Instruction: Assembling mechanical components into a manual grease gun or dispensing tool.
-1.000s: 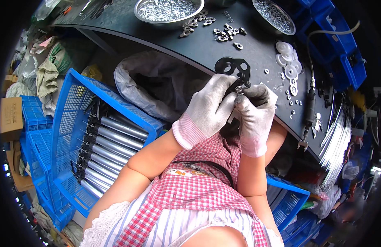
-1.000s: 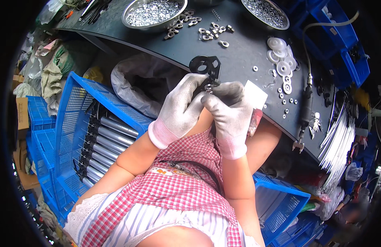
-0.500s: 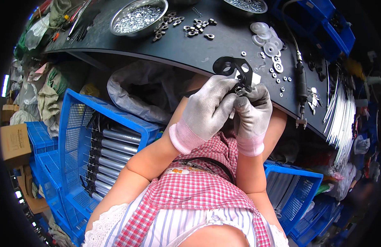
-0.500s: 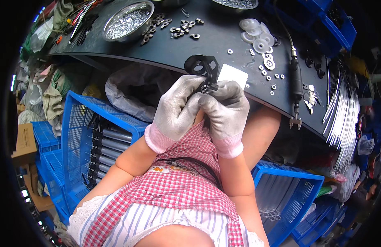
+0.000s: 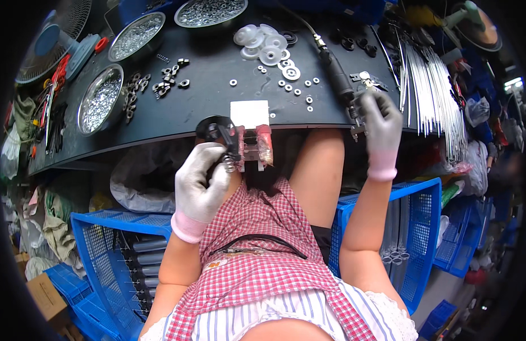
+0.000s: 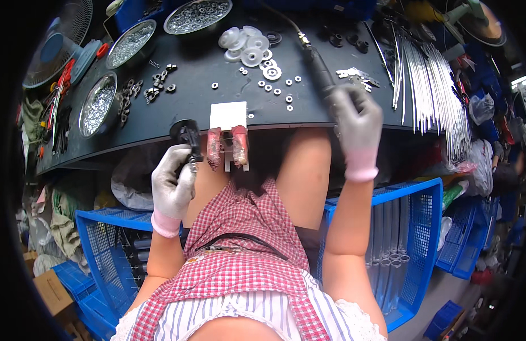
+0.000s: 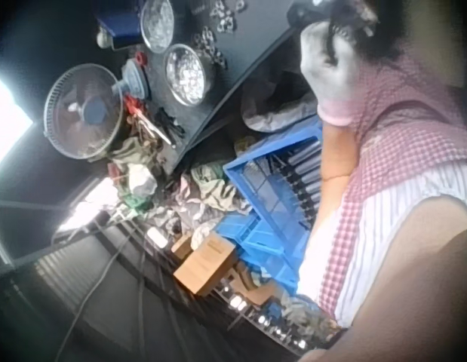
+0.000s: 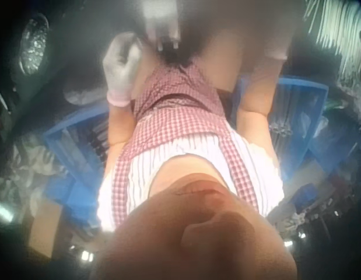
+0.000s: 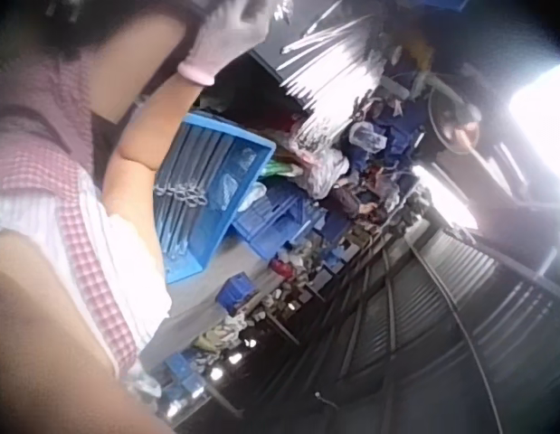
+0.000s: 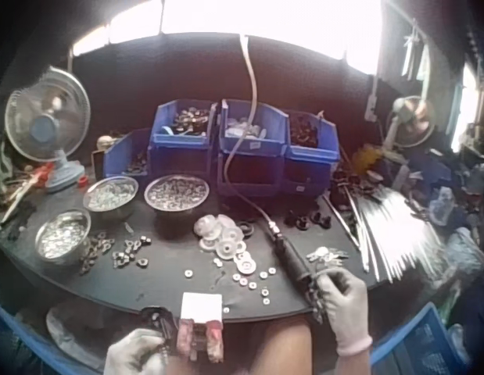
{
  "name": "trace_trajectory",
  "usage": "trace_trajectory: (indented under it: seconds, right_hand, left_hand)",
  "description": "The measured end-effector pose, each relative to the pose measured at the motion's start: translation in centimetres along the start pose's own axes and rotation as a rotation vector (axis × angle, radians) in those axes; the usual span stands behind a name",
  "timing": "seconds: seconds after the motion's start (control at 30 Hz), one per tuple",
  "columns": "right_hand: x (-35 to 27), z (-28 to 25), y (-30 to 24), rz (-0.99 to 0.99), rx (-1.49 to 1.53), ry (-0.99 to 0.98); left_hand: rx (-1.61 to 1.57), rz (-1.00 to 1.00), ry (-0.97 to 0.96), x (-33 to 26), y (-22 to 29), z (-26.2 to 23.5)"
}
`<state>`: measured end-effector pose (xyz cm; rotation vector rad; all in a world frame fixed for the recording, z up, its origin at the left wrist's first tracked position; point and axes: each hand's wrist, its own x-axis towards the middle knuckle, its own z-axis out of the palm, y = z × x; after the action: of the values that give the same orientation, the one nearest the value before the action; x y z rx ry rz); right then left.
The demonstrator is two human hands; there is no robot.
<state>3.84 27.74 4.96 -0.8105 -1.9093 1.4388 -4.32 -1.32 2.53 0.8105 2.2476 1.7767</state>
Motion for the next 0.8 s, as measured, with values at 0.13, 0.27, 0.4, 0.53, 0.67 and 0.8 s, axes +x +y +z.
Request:
trace_trajectory:
  seconds: [0.13,0.27,0.4,0.53,0.67,0.8]
  right_hand:
    - [8.8,-7.2,9.3,-0.221,-1.133,0.061]
    - [9.8,-7.6,10.4,-0.382,-1.215,-0.002]
    - [1.7,-1.3,1.4,-0.152,-0.251,-0.265]
    - [-7.9,7.1,-2.2,0.222,0.438,-0.585]
    - [-10.1,11.3,-2.5,0.579,0.716,-0.798]
    - [-11.1,13.4,-2.7,0.677,0.831,-0.821]
  left_hand:
    - [-0.063,-0.059,-0.005,0.5,-1.8,0.0]
    - [-0.101,-0.073,0.048,1.2,-1.7,0.5]
    - [-0.174,-0.105,0.045,2.1,-1.0,0.0]
    - [-0.161,0.015,0.090,2.5,-0.6,0.1]
    - [-0.128,0.043,0.175,2.5,-0.5,-0.5]
    - [-0.083,0.103,0.259,2.4,-1.4,-1.2]
